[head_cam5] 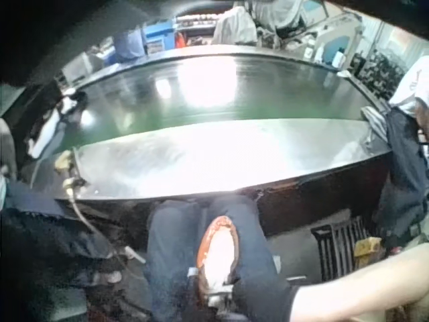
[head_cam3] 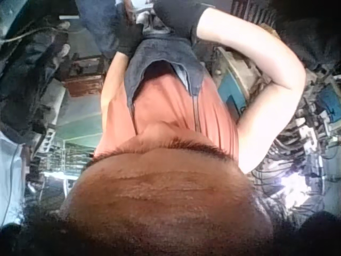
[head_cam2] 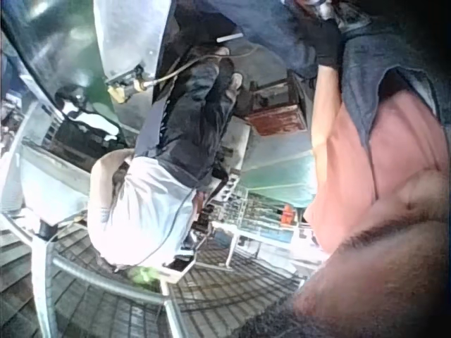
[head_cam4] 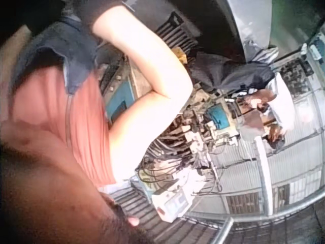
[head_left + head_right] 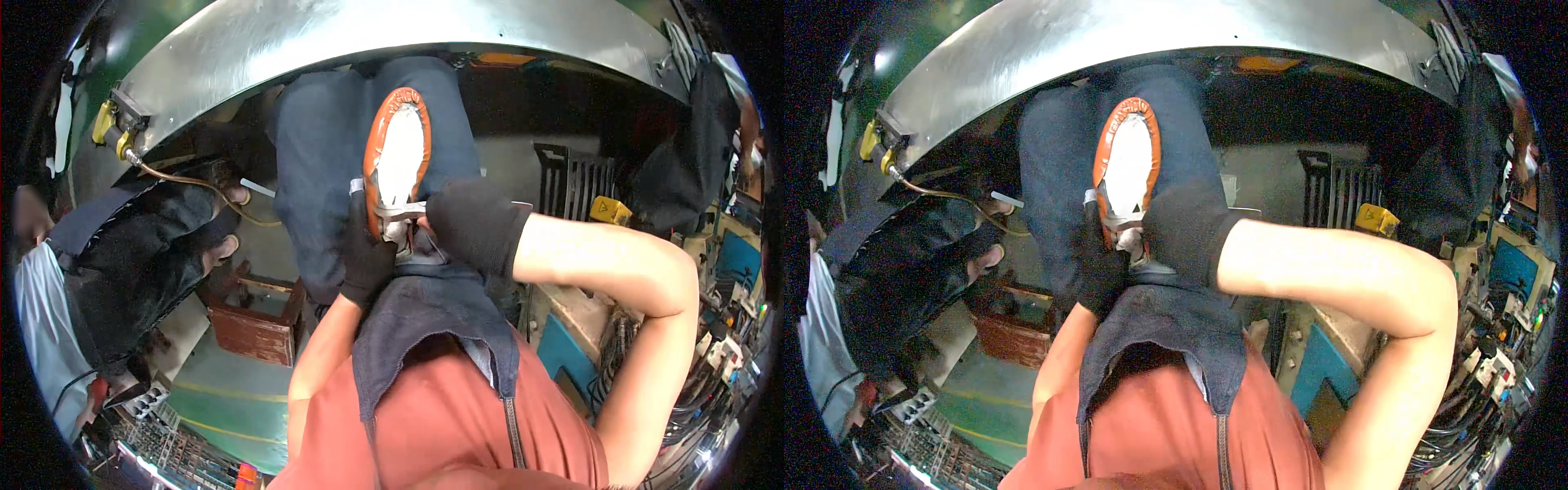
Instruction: The person uses a pair of shears to trim excess material from the soles of shoe lasts. They handle the lasts one at a time, picking them up from a conveyor belt, cutting the white material around the edges, and placing them back on the belt.
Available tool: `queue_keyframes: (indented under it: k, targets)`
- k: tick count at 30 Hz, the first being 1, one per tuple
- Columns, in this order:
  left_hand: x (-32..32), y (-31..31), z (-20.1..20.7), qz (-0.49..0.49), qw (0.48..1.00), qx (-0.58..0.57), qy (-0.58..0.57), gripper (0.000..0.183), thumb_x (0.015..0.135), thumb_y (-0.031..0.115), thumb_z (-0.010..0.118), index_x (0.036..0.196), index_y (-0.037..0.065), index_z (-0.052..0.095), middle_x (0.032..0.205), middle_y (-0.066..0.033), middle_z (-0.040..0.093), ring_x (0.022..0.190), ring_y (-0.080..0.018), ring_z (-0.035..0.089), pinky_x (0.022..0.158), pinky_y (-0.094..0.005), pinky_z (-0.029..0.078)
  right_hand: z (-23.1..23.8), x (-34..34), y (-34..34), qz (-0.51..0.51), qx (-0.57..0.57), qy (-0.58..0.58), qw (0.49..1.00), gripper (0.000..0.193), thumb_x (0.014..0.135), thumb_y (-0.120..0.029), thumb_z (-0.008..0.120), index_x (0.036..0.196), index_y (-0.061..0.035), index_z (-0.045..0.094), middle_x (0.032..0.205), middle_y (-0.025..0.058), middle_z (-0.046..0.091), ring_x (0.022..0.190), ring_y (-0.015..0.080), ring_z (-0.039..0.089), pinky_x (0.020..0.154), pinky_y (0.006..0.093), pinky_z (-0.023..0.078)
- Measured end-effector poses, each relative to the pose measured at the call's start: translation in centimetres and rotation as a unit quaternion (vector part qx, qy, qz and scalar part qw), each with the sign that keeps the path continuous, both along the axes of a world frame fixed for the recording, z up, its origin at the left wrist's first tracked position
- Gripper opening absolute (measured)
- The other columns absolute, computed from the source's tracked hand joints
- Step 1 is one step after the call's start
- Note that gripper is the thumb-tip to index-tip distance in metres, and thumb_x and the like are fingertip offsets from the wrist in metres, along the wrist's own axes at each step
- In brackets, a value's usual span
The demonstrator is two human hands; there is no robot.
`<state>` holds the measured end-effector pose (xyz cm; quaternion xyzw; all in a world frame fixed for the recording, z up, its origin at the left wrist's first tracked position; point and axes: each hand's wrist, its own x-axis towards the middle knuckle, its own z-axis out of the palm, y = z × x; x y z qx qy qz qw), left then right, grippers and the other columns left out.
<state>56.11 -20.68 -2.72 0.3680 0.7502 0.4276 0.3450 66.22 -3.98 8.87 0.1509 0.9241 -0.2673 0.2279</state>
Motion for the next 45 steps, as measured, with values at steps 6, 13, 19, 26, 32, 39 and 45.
queue_keyframes:
  k: [6,13,19,26,32,39,45]
  targets:
    - [-2.0,-0.9,0.2,0.076,0.894,0.031,-0.441,0.076,0.090,0.024,0.059,0.146,-0.001,0.012,0.147,-0.0183,0.030,0.132,-0.0286,0.036,0.108,-0.0383,0.031,-1.1,1.2,1.4,0.001,-0.069,0.051,0.996,0.038,0.090,-0.031,0.053,0.069,-0.0018,0.064,0.065,0.0214,0.059,0.061,0.0394,0.060,0.058,0.0455,0.049]
    - [-0.9,-1.8,-1.5,-0.043,0.994,-0.021,-0.100,0.075,0.084,0.015,0.063,0.142,-0.003,0.019,0.137,-0.0227,0.040,0.125,-0.0305,0.045,0.103,-0.0375,0.038,-1.3,-1.5,-1.2,0.080,0.022,-0.051,0.995,0.036,0.090,-0.032,0.053,0.073,-0.0031,0.067,0.075,0.0193,0.064,0.068,0.0359,0.064,0.063,0.0470,0.049]
    - [-2.0,1.8,-1.1,-0.007,1.000,0.002,0.014,0.062,0.082,0.014,0.065,0.134,-0.001,0.035,0.121,-0.0206,0.056,0.108,-0.0316,0.058,0.093,-0.0384,0.045,-6.4,-0.8,3.4,0.117,0.072,0.085,0.987,0.039,0.091,-0.040,0.049,0.080,-0.0045,0.061,0.071,0.0146,0.063,0.070,0.0311,0.066,0.061,0.0432,0.051]
    - [-2.8,1.1,-0.5,-0.098,0.992,0.038,0.075,0.069,0.089,0.024,0.061,0.144,0.002,0.024,0.144,-0.0170,0.036,0.129,-0.0283,0.042,0.106,-0.0389,0.034,-9.6,0.3,6.4,0.206,0.078,0.246,0.944,0.043,0.088,-0.045,0.055,0.070,-0.0058,0.057,0.066,0.0124,0.058,0.058,0.0277,0.059,0.055,0.0371,0.049]
    - [-0.8,3.1,-9.6,0.077,0.933,0.172,-0.306,0.060,0.094,0.036,0.047,0.138,-0.001,0.029,0.127,-0.0163,0.048,0.114,-0.0291,0.052,0.096,-0.0379,0.041,-8.5,0.4,7.0,0.219,0.069,0.205,0.952,0.044,0.087,-0.046,0.055,0.070,-0.0063,0.057,0.068,0.0120,0.058,0.059,0.0298,0.060,0.055,0.0384,0.049]
    - [-2.7,5.2,-4.8,0.083,0.978,0.128,0.141,0.069,0.086,0.026,0.064,0.135,-0.005,0.027,0.124,-0.0198,0.046,0.114,-0.0319,0.049,0.097,-0.0401,0.039,-0.8,-3.3,6.5,0.114,-0.075,-0.010,0.991,0.029,0.086,-0.035,0.057,0.078,-0.0105,0.071,0.070,0.0172,0.065,0.065,0.0335,0.065,0.062,0.0440,0.051]
    - [-6.0,4.4,0.7,0.037,0.985,0.046,-0.165,0.036,0.094,0.016,0.048,0.124,-0.004,0.047,0.118,-0.0195,0.055,0.107,-0.0325,0.055,0.093,-0.0378,0.043,-3.4,-0.9,-0.6,0.245,-0.173,0.312,0.901,0.030,0.082,-0.032,0.058,0.076,-0.0031,0.065,0.073,0.0155,0.064,0.065,0.0292,0.064,0.058,0.0416,0.052]
